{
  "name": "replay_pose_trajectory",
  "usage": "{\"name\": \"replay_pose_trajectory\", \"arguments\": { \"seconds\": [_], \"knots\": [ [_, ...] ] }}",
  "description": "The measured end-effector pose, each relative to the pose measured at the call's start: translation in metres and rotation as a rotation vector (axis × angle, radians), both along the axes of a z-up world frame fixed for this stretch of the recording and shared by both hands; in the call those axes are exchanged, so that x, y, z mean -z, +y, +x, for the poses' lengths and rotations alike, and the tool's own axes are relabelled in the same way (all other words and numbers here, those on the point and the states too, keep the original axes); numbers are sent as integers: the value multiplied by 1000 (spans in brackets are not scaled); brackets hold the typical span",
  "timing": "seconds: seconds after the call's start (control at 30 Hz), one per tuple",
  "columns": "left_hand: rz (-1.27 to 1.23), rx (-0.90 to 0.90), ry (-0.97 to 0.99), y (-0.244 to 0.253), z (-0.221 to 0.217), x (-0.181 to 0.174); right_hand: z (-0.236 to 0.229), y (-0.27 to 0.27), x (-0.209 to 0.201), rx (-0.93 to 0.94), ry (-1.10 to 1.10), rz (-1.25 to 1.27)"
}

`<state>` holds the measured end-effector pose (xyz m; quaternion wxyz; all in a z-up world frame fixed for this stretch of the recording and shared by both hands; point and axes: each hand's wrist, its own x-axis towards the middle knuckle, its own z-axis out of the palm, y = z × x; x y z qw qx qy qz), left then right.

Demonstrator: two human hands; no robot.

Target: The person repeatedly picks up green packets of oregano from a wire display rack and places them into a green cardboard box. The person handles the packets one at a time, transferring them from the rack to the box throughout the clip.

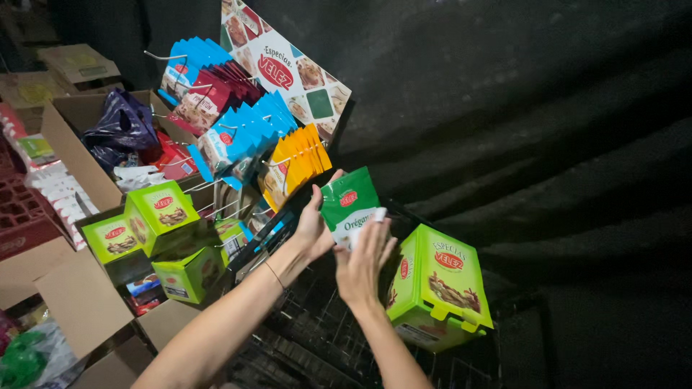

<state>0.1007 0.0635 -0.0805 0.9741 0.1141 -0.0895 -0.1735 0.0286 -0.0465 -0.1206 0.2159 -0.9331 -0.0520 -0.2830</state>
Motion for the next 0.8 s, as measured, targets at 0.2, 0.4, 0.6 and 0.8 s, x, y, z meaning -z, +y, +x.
{"name": "replay_pose_trajectory", "arguments": {
  "seconds": [0.2, 0.4, 0.6, 0.8],
  "knots": [
    [23, 13, 9, -7, -4, -2, 13, -31, 8, 161, 69, 595],
    [127, -110, 228, -9, 9, -3, -22, 26, -93, 22, 231, 1461],
    [434, -201, 169, -12, 5, 1, 11, -19, -16, 157, -14, 1248],
    [628, 189, -49, -8, -17, -1, 0, -33, -14, 103, -431, 619]
  ]
}}
